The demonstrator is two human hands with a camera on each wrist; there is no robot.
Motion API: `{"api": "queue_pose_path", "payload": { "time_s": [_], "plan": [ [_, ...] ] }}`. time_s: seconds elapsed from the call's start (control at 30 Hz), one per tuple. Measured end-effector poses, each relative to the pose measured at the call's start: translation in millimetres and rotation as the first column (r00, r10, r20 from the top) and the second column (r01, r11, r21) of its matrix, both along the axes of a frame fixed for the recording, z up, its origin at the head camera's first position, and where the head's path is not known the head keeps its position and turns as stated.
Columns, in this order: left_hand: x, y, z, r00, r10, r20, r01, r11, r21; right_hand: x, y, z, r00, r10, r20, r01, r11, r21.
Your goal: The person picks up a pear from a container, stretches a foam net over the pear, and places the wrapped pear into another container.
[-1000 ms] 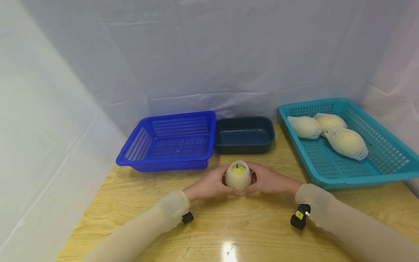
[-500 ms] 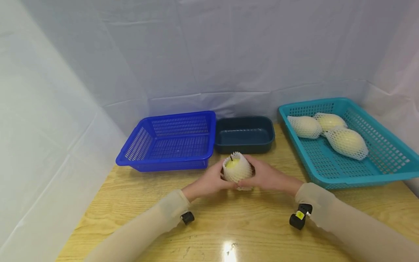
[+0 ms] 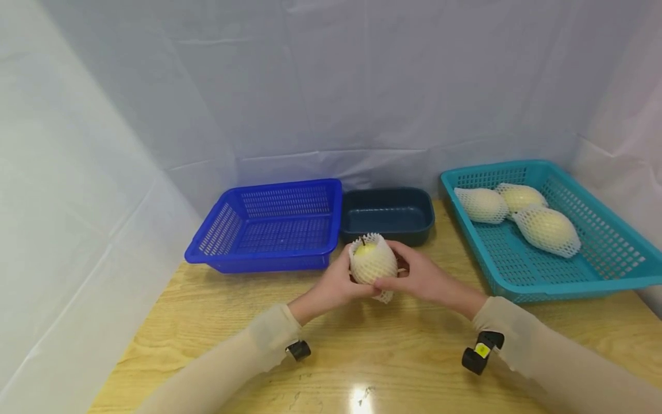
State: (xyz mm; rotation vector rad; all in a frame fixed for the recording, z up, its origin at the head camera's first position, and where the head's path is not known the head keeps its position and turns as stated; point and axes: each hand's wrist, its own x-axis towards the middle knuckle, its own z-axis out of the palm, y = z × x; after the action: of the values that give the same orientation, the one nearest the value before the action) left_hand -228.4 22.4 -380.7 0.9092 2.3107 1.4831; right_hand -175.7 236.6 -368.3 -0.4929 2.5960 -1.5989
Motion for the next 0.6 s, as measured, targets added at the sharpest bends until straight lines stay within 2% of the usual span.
{"api": "queue_pose_path", "payload": {
  "time_s": [0.1, 0.23, 0.4, 0.5, 0.6],
  "plan": [
    [-1.4, -1.4, -2.9, 0.997, -0.032, 0.076, 0.026, 0.996, 0.082, 0.9, 3.5, 1.5, 1.000, 0.018, -0.022, -0.017, 0.999, 0.029],
    [-3.2, -4.9, -4.2, 0.977, -0.106, 0.183, 0.072, 0.981, 0.180, 1.1, 8.0, 4.5, 0.998, 0.057, -0.023, -0.056, 0.998, 0.028],
    [-3.2, -8.5, -0.4, 0.962, -0.171, 0.212, 0.126, 0.969, 0.211, 4.1, 8.1, 8.4, 0.990, 0.108, 0.086, -0.103, 0.993, -0.055],
    [-2.6, -8.6, 1.3, 0.959, -0.180, 0.218, 0.127, 0.963, 0.237, 4.7, 6.2, 8.6, 0.991, 0.079, 0.105, -0.072, 0.995, -0.068],
    [-0.9, -8.2, 2.5, 0.966, -0.157, 0.207, 0.104, 0.964, 0.245, 5.2, 4.2, 7.9, 0.996, 0.023, 0.087, -0.018, 0.998, -0.059]
  ]
}}
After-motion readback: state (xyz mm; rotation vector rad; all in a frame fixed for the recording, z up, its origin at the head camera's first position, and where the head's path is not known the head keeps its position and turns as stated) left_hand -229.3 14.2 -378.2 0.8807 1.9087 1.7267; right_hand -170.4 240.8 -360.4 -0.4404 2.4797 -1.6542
